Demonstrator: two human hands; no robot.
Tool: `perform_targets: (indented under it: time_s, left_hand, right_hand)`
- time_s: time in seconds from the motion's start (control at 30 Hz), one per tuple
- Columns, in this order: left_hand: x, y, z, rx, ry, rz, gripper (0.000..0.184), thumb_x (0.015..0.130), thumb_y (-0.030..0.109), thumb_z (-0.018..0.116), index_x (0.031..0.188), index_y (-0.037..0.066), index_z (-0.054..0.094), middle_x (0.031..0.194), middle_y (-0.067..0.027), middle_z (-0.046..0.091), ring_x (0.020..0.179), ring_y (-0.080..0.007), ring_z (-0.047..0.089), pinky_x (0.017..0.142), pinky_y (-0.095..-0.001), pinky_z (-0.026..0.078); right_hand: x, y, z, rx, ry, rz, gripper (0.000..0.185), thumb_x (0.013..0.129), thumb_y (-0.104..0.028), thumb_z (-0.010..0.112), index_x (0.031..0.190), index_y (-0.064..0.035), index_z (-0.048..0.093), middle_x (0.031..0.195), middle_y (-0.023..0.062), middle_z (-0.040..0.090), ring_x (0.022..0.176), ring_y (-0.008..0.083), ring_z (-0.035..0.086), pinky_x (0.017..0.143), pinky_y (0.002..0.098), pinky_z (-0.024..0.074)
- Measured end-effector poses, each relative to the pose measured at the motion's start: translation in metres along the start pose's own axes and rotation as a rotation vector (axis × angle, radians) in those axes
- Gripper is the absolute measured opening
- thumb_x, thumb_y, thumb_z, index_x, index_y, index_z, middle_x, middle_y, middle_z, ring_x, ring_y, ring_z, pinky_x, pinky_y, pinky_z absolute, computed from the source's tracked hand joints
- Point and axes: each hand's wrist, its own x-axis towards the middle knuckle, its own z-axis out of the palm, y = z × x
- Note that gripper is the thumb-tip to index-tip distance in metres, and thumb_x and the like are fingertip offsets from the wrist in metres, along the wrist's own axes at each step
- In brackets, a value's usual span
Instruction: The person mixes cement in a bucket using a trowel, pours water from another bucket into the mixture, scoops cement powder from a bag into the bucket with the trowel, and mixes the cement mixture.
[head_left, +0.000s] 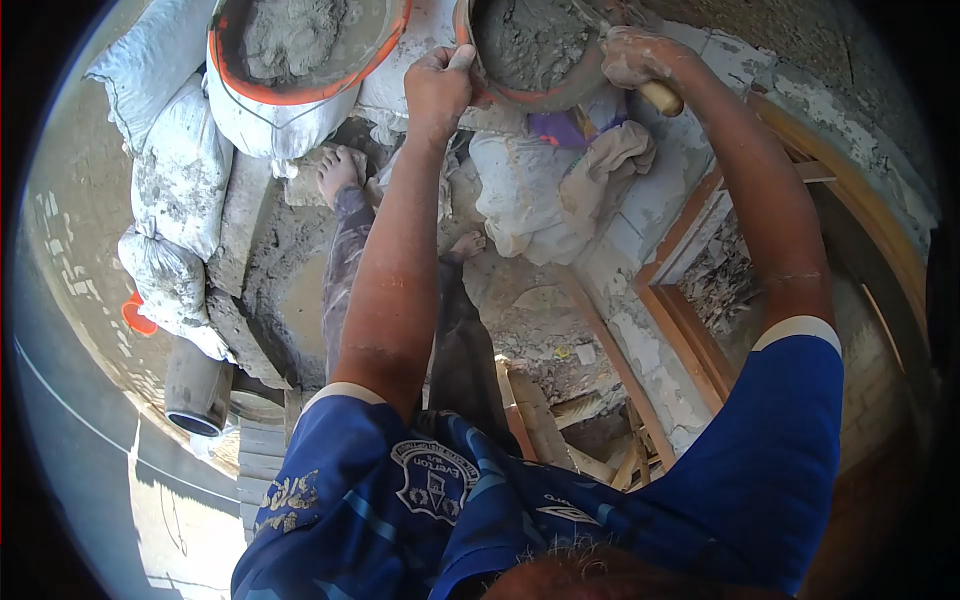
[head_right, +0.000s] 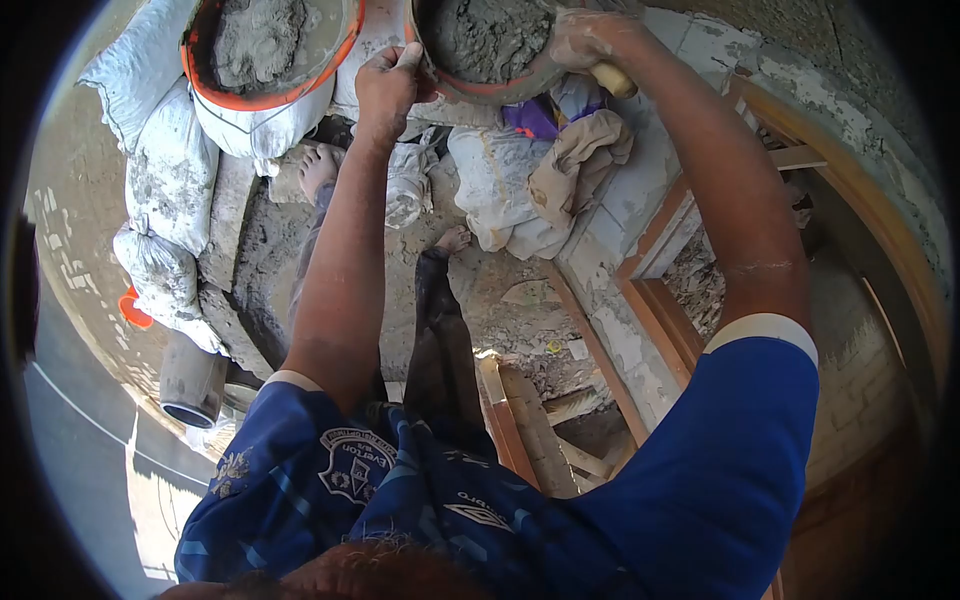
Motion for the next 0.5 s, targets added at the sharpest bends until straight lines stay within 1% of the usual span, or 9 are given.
perform_targets:
  time_s: [0.1,0.17,0.2,0.23,0.3,0.37,0.43,0.47,0.5]
  left_hand:
    - [-0.002,0.001,0.001,0.008,0.037,0.041,0.027,0.097,0.021,0.06,0.088,-0.003,0.064,0.071,-0.0101,0.067,0.053,-0.0162,0.064,0.049,-0.0281,0.055]
    - [-0.006,0.005,0.001,0.002,0.042,0.009,0.027,0.097,0.022,0.06,0.089,-0.004,0.064,0.07,-0.0102,0.067,0.053,-0.0163,0.064,0.049,-0.0281,0.055]
    - [-0.005,0.005,0.001,0.0,0.048,0.009,0.027,0.097,0.022,0.06,0.089,-0.004,0.064,0.07,-0.0102,0.067,0.053,-0.0163,0.064,0.049,-0.0281,0.055]
    - [-0.004,0.003,0.0,-0.013,0.051,0.015,0.027,0.097,0.022,0.06,0.089,-0.004,0.064,0.07,-0.0103,0.067,0.053,-0.0164,0.064,0.049,-0.0281,0.055]
    - [-0.002,0.0,0.001,-0.028,0.055,0.018,0.027,0.097,0.022,0.06,0.09,-0.004,0.064,0.07,-0.0105,0.067,0.053,-0.0165,0.064,0.049,-0.028,0.055]
    - [-0.002,0.003,0.0,-0.038,0.039,-0.024,0.027,0.097,0.021,0.06,0.09,-0.004,0.064,0.071,-0.0105,0.067,0.054,-0.0166,0.064,0.05,-0.0278,0.056]
    - [-0.001,0.005,0.0,-0.029,0.034,-0.038,0.027,0.097,0.021,0.059,0.091,-0.004,0.064,0.072,-0.0103,0.067,0.054,-0.0165,0.064,0.05,-0.0278,0.056]
    - [-0.001,0.007,-0.001,-0.016,0.027,-0.05,0.027,0.098,0.021,0.059,0.091,-0.004,0.065,0.072,-0.0101,0.067,0.055,-0.0165,0.065,0.051,-0.0278,0.056]
    - [0.0,0.008,-0.002,-0.015,0.033,-0.047,0.027,0.098,0.021,0.059,0.091,-0.004,0.065,0.072,-0.0101,0.067,0.055,-0.0165,0.065,0.051,-0.0278,0.056]
  right_hand:
    - [-0.018,0.008,0.01,0.279,0.056,-0.069,0.024,0.069,-0.015,0.07,0.086,0.001,0.063,0.07,0.0143,0.065,0.059,0.025,0.067,0.045,0.0379,0.0526]
    - [-0.026,0.006,0.009,0.835,-0.114,0.122,0.017,0.066,-0.012,0.067,0.075,0.0005,0.061,0.062,0.0108,0.057,0.049,0.0198,0.059,0.038,0.0321,0.0471]
    - [-0.029,0.004,0.007,0.89,-0.195,0.174,0.006,0.069,-0.005,0.06,0.068,-0.0002,0.056,0.062,0.0078,0.055,0.048,0.0174,0.056,0.042,0.0306,0.0475]
    - [-0.028,0.002,0.009,0.885,-0.198,0.17,0.006,0.069,-0.005,0.06,0.068,-0.0002,0.056,0.062,0.0078,0.055,0.048,0.0174,0.056,0.042,0.0306,0.0475]
    - [-0.022,0.002,0.024,1.109,-0.216,0.167,0.007,0.069,-0.005,0.062,0.069,-0.0006,0.056,0.063,0.0082,0.055,0.047,0.016,0.055,0.042,0.0298,0.048]
    - [-0.01,0.007,0.043,1.174,-0.262,0.13,0.007,0.071,-0.004,0.063,0.071,-0.0013,0.056,0.064,0.0069,0.055,0.047,0.0147,0.054,0.042,0.0288,0.0487]
    - [-0.005,0.01,0.061,1.453,-0.4,0.044,0.009,0.073,-0.004,0.063,0.076,-0.0018,0.055,0.066,0.0056,0.053,0.046,0.0149,0.053,0.042,0.0281,0.0492]
    - [-0.01,0.003,0.068,1.613,-0.433,0.016,0.015,0.075,-0.004,0.062,0.086,-0.0032,0.052,0.067,0.005,0.051,0.047,0.0148,0.052,0.041,0.0292,0.0474]
    - [-0.011,-0.004,0.079,1.609,-0.435,0.01,0.015,0.075,-0.004,0.062,0.086,-0.0032,0.052,0.067,0.005,0.051,0.047,0.0148,0.052,0.041,0.0292,0.0474]
